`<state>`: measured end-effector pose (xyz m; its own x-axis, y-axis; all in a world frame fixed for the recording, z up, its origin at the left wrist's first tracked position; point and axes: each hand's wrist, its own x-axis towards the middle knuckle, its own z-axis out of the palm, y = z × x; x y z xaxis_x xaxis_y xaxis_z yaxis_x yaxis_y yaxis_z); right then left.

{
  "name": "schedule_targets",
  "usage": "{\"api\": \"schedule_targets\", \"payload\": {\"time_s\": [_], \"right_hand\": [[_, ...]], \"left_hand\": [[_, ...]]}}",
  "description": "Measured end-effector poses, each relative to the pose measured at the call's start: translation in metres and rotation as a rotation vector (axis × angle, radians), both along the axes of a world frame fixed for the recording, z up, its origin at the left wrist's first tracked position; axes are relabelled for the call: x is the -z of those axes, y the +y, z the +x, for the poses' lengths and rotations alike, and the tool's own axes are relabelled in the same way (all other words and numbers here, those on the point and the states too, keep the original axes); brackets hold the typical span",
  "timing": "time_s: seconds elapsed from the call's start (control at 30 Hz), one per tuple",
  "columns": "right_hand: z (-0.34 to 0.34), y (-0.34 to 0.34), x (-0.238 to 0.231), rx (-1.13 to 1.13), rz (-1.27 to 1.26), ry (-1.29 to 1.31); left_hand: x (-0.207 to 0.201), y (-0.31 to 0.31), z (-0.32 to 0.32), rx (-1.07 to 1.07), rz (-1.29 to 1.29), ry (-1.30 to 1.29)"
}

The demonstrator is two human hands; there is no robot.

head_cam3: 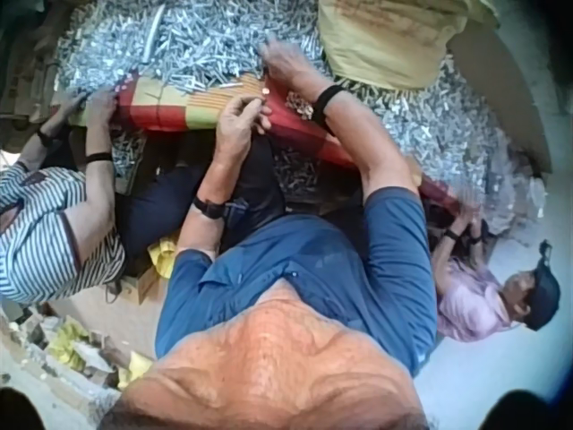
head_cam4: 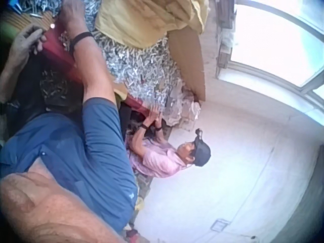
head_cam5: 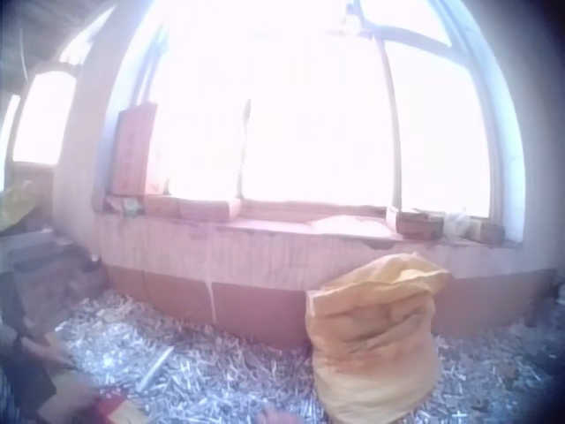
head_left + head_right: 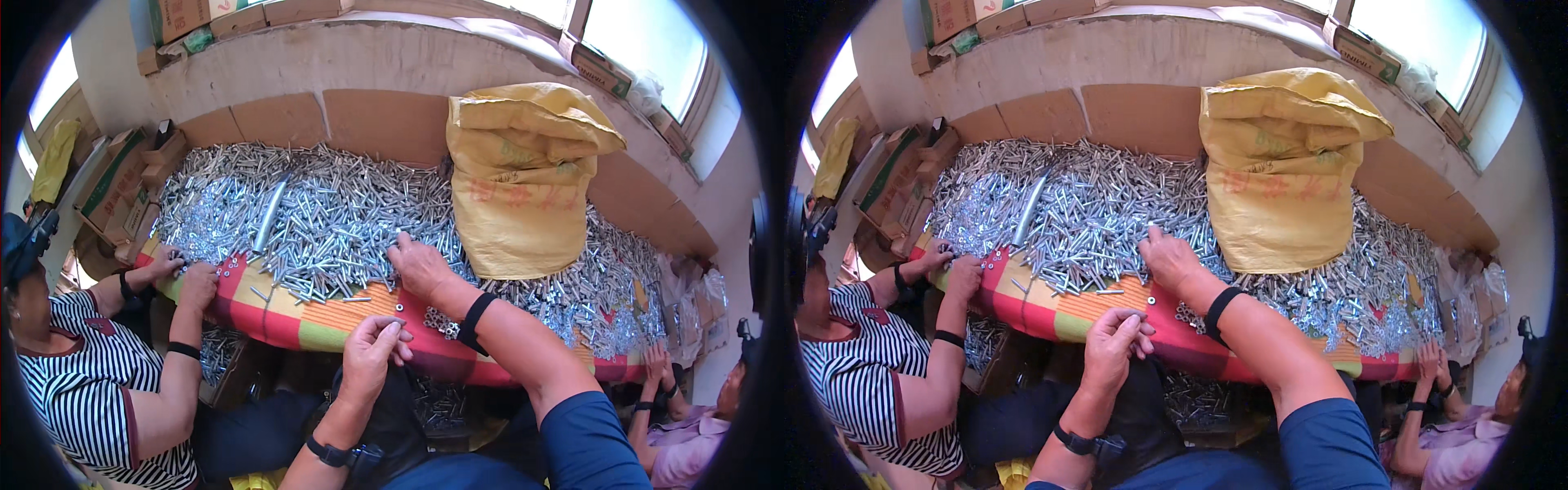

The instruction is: Sorting and assembling metal screws and washers from a large pile.

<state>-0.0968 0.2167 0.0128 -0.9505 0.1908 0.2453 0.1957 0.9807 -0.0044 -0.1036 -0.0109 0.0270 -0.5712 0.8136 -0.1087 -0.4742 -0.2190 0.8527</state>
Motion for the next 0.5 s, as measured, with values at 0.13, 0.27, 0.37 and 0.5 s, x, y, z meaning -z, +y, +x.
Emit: {"api": "schedule_targets", "payload": {"time_s": [0.13,0.27,0.37,0.5], "right_hand": [[-0.0053,-0.0015,-0.0012,0.015,-0.041,0.007],[-0.0031,-0.0021,-0.0037,0.035,-0.078,0.005],[-0.0006,0.0036,-0.0054,0.002,-0.056,-0.011],[-0.0035,-0.0018,-0.0057,-0.031,-0.035,-0.073]], "left_hand": [[0.0006,-0.0013,-0.0029,0.014,0.008,-0.014],[-0.0005,-0.0014,-0.0035,0.016,-0.013,-0.019],[-0.0015,0.0002,-0.0024,0.025,0.001,-0.018],[-0.0001,-0.0002,-0.0027,0.010,-0.012,-0.017]]}}
